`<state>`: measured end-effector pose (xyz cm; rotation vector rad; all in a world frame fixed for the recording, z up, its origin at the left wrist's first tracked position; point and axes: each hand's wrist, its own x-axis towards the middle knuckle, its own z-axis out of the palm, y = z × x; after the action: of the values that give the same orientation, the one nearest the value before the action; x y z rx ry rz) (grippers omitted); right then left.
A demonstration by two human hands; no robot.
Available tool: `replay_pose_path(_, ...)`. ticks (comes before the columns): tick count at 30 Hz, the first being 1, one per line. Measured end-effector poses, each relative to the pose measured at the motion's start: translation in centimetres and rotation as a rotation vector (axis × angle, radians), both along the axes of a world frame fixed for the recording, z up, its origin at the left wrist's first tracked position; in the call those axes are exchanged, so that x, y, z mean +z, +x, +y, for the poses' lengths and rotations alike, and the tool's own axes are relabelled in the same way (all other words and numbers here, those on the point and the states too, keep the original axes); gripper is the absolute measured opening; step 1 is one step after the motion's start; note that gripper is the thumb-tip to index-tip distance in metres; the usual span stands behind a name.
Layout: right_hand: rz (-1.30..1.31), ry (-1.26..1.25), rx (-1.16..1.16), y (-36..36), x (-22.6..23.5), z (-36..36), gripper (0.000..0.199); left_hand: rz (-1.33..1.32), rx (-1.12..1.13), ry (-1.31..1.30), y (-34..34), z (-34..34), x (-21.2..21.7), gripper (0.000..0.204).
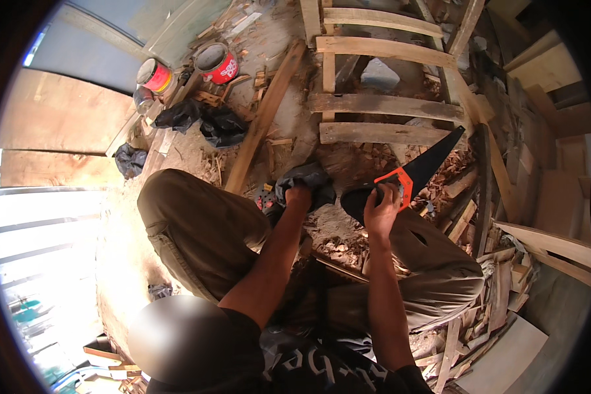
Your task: The person sits on the floor and uses a hand saw and a hammer to dismantle a wooden frame. They saw through a wooden plank and then use the hammer to pry and separate the pieces.
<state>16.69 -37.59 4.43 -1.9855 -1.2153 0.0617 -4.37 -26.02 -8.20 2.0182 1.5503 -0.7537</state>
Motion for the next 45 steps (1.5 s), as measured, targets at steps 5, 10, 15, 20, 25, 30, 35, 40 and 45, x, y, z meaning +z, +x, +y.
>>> replay_pose_path(5,0.075,0.002,0.048,-1.1,0.8,0.1,0.023,-0.033,-0.077,-0.098,-1.8,1.1,-1.5,0.034)
replay_pose_path(10,0.191,-0.028,0.023,-0.5,0.8,0.0,0.022,-0.216,-0.033,0.026,-0.1,-0.1,-0.7,0.039)
replay_pose_path(15,0.259,0.022,0.005,-1.0,1.6,0.5,0.023,-0.187,-0.236,0.184,0.2,0.2,0.6,0.049)
replay_pose_path(20,0.213,0.067,-0.016,0.3,1.2,0.2,0.023,-0.077,-0.33,0.111,4.0,1.4,2.3,0.042)
replay_pose_path(25,0.244,0.059,-0.094,0.8,1.0,0.2,0.021,-0.297,-0.032,0.249,3.1,2.2,0.5,0.039)
replay_pose_path(30,0.316,0.155,-0.46,6.4,1.5,-0.8,0.015,-0.551,-0.362,0.479,3.1,3.7,-1.0,0.031)
replay_pose_path(35,0.212,-0.947,-0.409,17.1,-3.0,-2.2,0.023,-0.53,-0.507,0.383,1.2,4.2,-2.7,0.031)
replay_pose_path(40,0.428,-1.24,-0.469,24.5,-13.2,-9.9,0.069,-0.465,-0.519,0.374,6.0,1.7,-0.4,0.026)
replay_pose_path(45,0.5,-1.337,-0.154,20.7,-11.9,-4.5,0.06,-0.205,-0.507,0.427,3.2,0.9,3.4,0.033)
